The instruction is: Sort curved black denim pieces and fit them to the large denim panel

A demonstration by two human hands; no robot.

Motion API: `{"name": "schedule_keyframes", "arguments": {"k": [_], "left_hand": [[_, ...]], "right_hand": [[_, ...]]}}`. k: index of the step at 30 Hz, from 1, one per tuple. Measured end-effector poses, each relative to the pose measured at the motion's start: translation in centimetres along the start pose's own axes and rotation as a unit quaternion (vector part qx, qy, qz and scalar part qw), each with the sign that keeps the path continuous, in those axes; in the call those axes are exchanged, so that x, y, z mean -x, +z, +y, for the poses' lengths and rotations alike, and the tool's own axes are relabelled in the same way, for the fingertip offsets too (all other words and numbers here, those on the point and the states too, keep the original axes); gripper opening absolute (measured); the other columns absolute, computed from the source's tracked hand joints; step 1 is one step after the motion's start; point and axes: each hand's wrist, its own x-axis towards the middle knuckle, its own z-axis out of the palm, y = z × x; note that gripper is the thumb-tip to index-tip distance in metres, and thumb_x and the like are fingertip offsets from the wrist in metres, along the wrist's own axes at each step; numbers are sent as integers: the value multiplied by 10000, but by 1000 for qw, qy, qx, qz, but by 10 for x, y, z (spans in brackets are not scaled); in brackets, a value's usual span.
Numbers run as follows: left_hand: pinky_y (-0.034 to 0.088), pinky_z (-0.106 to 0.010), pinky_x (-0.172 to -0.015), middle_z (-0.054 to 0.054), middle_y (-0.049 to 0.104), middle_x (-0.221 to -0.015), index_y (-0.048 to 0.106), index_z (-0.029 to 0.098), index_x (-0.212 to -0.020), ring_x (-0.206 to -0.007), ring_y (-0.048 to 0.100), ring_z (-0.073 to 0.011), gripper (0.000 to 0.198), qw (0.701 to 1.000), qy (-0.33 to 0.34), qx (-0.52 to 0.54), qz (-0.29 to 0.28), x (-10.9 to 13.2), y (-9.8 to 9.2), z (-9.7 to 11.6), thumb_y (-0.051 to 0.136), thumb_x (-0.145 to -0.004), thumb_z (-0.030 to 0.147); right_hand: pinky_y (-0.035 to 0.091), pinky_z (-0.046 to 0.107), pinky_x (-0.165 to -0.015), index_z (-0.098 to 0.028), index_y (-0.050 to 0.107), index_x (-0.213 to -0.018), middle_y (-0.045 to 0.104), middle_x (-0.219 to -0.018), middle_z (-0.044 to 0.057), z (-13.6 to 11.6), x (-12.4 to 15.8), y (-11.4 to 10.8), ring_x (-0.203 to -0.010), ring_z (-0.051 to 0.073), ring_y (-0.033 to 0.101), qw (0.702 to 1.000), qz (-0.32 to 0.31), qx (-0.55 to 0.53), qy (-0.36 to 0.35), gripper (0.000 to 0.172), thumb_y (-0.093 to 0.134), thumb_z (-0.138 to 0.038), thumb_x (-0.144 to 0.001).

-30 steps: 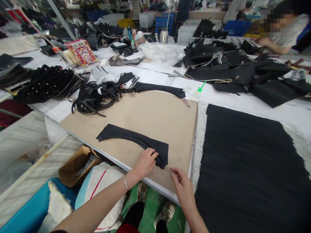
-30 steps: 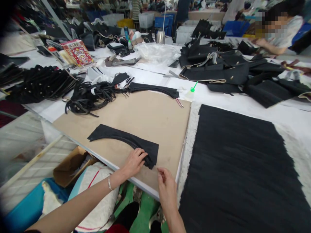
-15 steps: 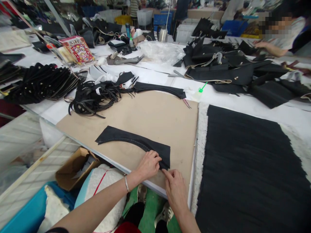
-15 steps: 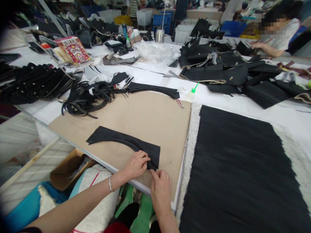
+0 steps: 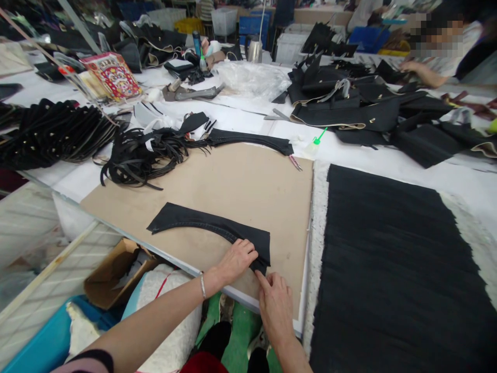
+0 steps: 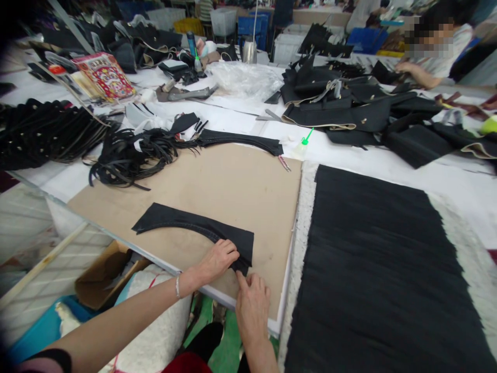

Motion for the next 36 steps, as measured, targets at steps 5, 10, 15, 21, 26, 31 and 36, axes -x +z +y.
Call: {"name": "schedule_keyframes", "arguments": {"k": [5,10,15,21,26,31,36], "left_hand": [[420,-337,-766,-50,602,-864,591,184,-840,-865,517,-196,149,988,-88,68,104,-11,-10,4,462,-905,144],[443,-286,-729,-7,594,-769,580,176,-784,-754,549,-147,85,893,-266,213,295,-33,-56,-30,535,-816,112],[430,-230,-641,49,538,-693,575,159,-788,-638,514,-87,57,751,-304,242,534,-22,-152,-95,622,-759,146],[437,-253,-656,-2,563,-850,586,163,-881,-751,525,-111,94,730,-241,6,640,17,-229,-57,641,-816,203],[473,-332,-810,-48,615,-901,582,176,-905,-906,566,-183,139,848,-175,-16,500,31,-183,16,611,-799,93],[475,-304,-777,-32,586,-867,542,190,-912,-858,556,-169,192,884,-191,102,415,47,-126,51,543,-806,30],[465,-285,-725,-25,557,-832,506,198,-903,-821,536,-167,254,892,-214,162,363,61,-101,70,504,-768,-17]], "right_hand": [[354,349,-704,-301,565,-1261,549,-910,65,0,4,3,-845,222,503,1000,-5,-6,15,486,428,-64,-859],[338,340,-724,-327,553,-1271,547,-944,57,4,6,6,-888,215,501,1000,-15,-19,20,507,432,-56,-859],[335,357,-736,-319,548,-1272,563,-997,60,5,6,8,-908,223,502,1000,-2,-21,10,470,455,-96,-869],[354,384,-783,-266,544,-1218,578,-1066,56,1,0,1,-965,236,506,997,19,-72,6,336,425,-190,-913],[377,400,-823,-194,508,-1153,590,-1053,78,6,-8,-7,-981,251,514,981,77,-173,37,282,435,-244,-885],[403,376,-769,-176,471,-1206,585,-878,45,22,-10,-25,-803,217,548,953,96,-265,113,386,429,-400,-895],[422,308,-616,-183,564,-1109,532,-677,-12,10,-6,-58,-631,174,522,857,53,-471,202,476,465,-575,-858]]}}
